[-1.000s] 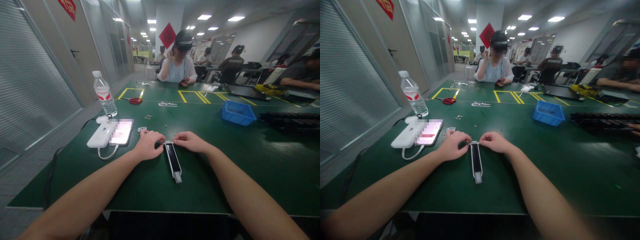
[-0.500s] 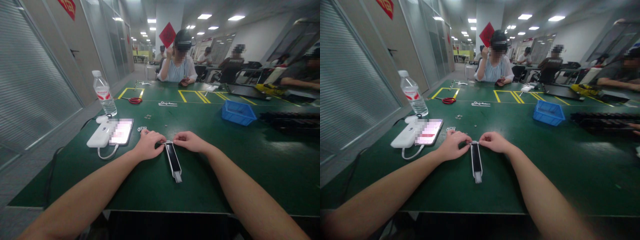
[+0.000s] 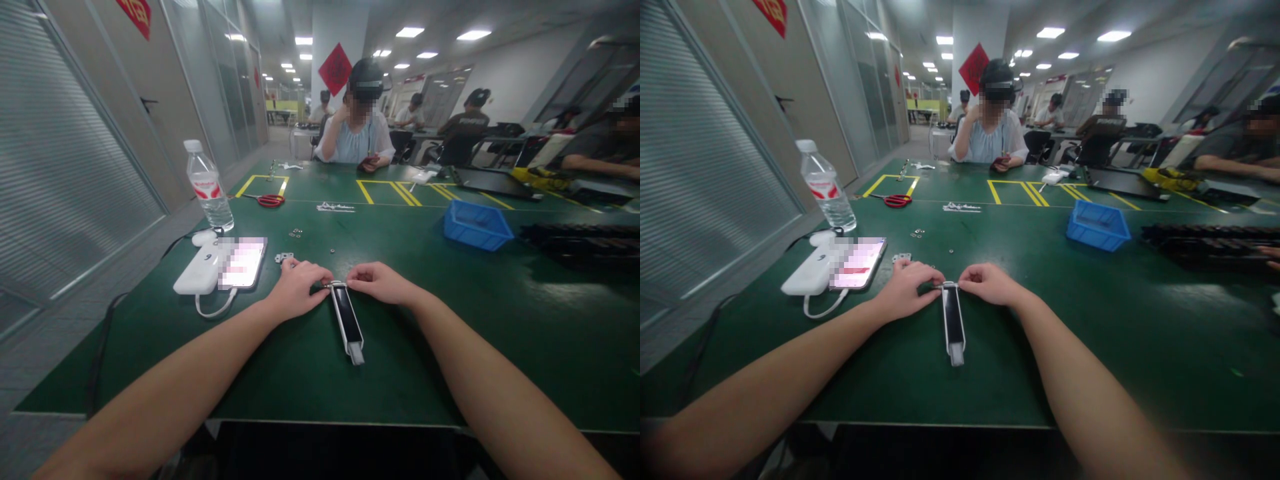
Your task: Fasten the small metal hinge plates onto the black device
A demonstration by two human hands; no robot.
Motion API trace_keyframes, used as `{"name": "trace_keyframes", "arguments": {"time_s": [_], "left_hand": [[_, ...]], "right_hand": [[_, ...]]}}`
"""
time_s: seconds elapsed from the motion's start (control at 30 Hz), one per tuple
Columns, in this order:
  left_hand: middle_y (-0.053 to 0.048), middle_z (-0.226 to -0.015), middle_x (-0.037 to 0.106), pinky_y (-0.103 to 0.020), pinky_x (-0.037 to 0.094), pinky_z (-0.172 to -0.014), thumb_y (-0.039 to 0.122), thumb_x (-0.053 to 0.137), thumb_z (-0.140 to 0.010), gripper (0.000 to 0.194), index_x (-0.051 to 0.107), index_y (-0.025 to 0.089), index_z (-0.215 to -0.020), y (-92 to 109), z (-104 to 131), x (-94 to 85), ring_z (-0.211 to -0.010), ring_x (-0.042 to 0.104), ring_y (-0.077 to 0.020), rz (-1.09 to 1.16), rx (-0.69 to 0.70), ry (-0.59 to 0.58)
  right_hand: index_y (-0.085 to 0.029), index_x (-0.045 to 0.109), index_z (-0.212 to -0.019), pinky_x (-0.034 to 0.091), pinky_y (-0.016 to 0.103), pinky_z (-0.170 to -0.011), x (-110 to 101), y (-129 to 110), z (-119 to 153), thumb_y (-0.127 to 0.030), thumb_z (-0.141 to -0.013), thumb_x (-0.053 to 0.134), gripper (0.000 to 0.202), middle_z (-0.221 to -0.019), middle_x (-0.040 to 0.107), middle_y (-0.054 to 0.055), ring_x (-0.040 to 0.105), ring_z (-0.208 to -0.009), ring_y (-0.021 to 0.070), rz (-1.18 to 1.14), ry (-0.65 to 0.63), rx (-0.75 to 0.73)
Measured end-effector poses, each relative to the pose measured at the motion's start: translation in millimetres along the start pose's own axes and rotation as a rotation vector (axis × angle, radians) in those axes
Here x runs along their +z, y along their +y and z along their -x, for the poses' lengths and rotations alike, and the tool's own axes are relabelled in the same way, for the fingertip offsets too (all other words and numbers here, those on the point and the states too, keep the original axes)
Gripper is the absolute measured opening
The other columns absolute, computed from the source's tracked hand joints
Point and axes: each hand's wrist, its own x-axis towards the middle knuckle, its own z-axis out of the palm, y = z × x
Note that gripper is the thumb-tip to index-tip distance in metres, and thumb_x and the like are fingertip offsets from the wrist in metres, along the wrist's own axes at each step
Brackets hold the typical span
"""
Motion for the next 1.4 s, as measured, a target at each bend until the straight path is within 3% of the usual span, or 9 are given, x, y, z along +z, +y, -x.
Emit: {"name": "trace_keyframes", "arguments": {"time_s": [0.27, 0.57, 0.7, 0.97, 1.23, 1.4], "left_hand": [[-0.001, -0.098, 0.066, -0.042, 0.023, -0.092, 0.025, 0.054, -0.08, 0.02, 0.058, 0.023, -0.1, 3, 1, -0.9, -0.095, 0.057, -0.0209, 0.005, -0.014, -0.01], [-0.001, -0.101, 0.066, -0.043, 0.024, -0.091, 0.016, 0.049, -0.073, 0.031, 0.055, 0.022, -0.103, 5, 1, -3.4, -0.097, 0.057, -0.022, 0.005, -0.037, 0.033], [-0.001, -0.103, 0.065, -0.042, 0.025, -0.09, 0.014, 0.049, -0.072, 0.032, 0.055, 0.022, -0.102, 3, 0, -3.5, -0.098, 0.056, -0.0217, -0.02, -0.092, 0.072], [-0.004, -0.109, 0.063, -0.041, 0.034, -0.09, 0.006, 0.046, -0.071, 0.038, 0.056, 0.02, -0.104, -4, -3, -6.3, -0.103, 0.055, -0.0241, -0.122, -0.247, 0.178], [-0.006, -0.109, 0.065, -0.042, 0.038, -0.093, 0.006, 0.047, -0.074, 0.039, 0.054, 0.018, -0.111, -12, -4, -7.9, -0.105, 0.057, -0.0251, -0.158, -0.284, 0.15], [-0.007, -0.111, 0.064, -0.044, 0.039, -0.095, 0.008, 0.048, -0.075, 0.042, 0.05, 0.019, -0.115, -13, -3, -5.5, -0.106, 0.057, -0.0257, -0.161, -0.289, 0.157]], "right_hand": [[-0.012, 0.063, -0.093, 0.04, 0.023, -0.057, -1, -2, 1, -0.032, -0.079, 0.059, 0.025, -0.069, 0.056, -0.001, 0.051, -0.061, 0.0089, -0.029, 0.025, -0.012], [-0.015, 0.059, -0.093, 0.038, 0.024, -0.053, 1, -10, 2, -0.033, -0.079, 0.054, 0.023, -0.06, 0.057, -0.002, 0.049, -0.051, 0.0101, 0.137, 0.323, -0.01], [-0.016, 0.056, -0.095, 0.039, 0.025, -0.055, 5, -19, 7, -0.034, -0.081, 0.052, 0.023, -0.056, 0.058, -0.002, 0.052, -0.05, 0.0123, 0.207, 0.369, -0.039], [-0.017, 0.057, -0.096, 0.037, 0.025, -0.055, 6, -23, 10, -0.035, -0.084, 0.05, 0.023, -0.053, 0.055, -0.003, 0.05, -0.049, 0.0124, 0.404, 0.327, -0.069], [-0.017, 0.055, -0.106, 0.036, 0.025, -0.054, 5, -29, 13, -0.036, -0.086, 0.051, 0.028, -0.053, 0.058, -0.003, 0.053, -0.047, 0.0125, 0.437, 0.229, 0.009], [-0.013, 0.042, -0.131, 0.038, 0.026, -0.054, 10, -39, 18, -0.048, -0.085, 0.053, 0.059, -0.053, 0.059, -0.001, 0.056, -0.049, 0.0149, 0.391, 0.118, 0.056]]}}
